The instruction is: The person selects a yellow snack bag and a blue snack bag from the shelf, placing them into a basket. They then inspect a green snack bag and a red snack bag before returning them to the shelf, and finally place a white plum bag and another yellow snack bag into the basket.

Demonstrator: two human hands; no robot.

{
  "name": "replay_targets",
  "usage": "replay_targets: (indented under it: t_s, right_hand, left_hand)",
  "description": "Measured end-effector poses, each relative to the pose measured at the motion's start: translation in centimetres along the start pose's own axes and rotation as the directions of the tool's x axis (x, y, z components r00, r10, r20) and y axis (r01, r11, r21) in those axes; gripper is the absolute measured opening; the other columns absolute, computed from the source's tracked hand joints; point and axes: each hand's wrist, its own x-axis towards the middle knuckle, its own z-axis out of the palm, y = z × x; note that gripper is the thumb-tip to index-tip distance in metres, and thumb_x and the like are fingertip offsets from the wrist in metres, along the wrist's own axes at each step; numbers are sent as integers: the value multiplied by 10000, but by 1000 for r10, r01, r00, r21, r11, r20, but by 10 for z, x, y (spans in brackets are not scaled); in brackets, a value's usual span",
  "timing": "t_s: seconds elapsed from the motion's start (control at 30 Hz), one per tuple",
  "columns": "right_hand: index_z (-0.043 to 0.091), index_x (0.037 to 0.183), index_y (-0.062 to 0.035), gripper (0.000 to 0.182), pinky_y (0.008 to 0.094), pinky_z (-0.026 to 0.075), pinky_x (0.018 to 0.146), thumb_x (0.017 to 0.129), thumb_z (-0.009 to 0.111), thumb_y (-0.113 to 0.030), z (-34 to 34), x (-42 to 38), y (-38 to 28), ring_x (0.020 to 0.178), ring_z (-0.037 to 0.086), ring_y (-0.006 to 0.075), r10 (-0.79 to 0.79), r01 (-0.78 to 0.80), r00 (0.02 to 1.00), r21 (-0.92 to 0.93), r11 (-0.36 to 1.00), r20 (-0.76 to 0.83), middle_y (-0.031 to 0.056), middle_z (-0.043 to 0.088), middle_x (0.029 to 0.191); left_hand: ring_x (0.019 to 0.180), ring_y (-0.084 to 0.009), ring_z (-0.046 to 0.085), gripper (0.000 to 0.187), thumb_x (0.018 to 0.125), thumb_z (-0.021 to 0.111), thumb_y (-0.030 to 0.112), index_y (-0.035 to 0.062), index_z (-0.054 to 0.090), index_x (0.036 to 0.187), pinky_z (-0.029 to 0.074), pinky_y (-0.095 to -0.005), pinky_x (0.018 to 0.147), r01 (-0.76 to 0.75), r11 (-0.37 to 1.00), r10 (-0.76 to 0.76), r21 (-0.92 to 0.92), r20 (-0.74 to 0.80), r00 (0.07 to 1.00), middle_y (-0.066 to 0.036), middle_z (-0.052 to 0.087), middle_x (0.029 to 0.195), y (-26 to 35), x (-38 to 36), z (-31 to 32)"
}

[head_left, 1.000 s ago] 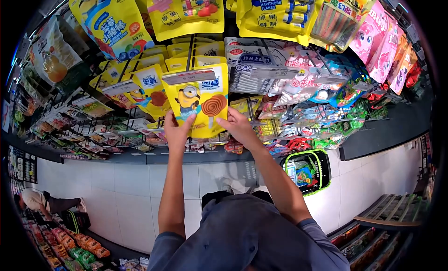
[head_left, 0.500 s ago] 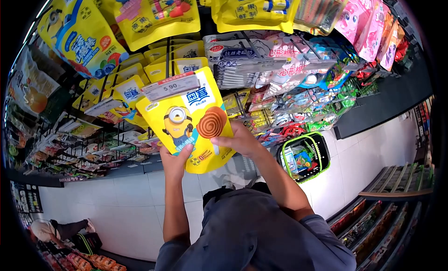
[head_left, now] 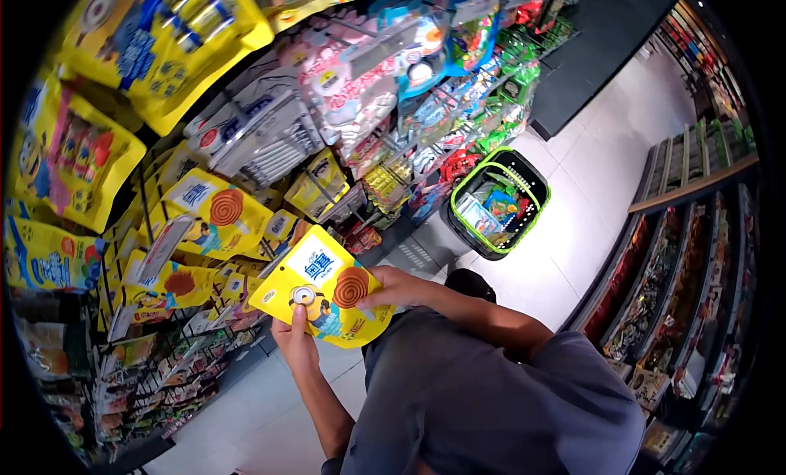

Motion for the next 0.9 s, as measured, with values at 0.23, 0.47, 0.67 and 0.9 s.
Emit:
replay_targets:
  t_s: [0.23, 0.47, 0.67, 0.9]
  right_hand:
    - [589, 1165, 2, 423, 306, 486, 873, 796, 732, -146, -80, -43, 25, 967, 627, 147, -38, 37, 996, -16, 999, -78, 86, 665, 1079]
    - [603, 1177, -25, 329, 297, 484, 893, 866, 659, -115, -219, -153, 5, 1043, 599, 149, -243, 243, 948, -24, 970, -206, 78, 626, 1150]
    - [660, 1082, -7, 361, 298, 497, 825, 818, 697, -250, -305, -225, 25, 923, 657, 212, -209, 102, 961, -468, 878, -182, 143, 675, 1028]
    - [684, 888, -117, 167, 400, 519, 674, 798, 598, -228, -360, -262, 76, 756, 642, 316, -298, 35, 937, -801, 598, -182, 114, 659, 807]
  left_hand:
    - [851, -123, 626, 241, 842, 696, 84, -45, 647, 1039, 488, -262, 788, -23, 907, -49, 421, 160, 986, -83, 681, 973, -35, 1, 91]
    - [824, -126, 640, 210, 850, 667, 111, -21, 660, 1014, 489, -257, 766, -198, 607, -264, 770, 430, 863, -105, 700, 905, -114, -4, 204]
    - [910, -275, 665, 262, 797, 592, -7, 30, 657, 1049, 499, -317, 815, -323, 509, -431, 798, 561, 707, -145, 684, 993, -208, -14, 265]
    - [947, -328, 647, 277, 823, 557, 4, 47, 636, 1085, 505, -355, 811, -405, 445, -523, 798, 600, 606, -167, 667, 1025, -300, -33, 330]
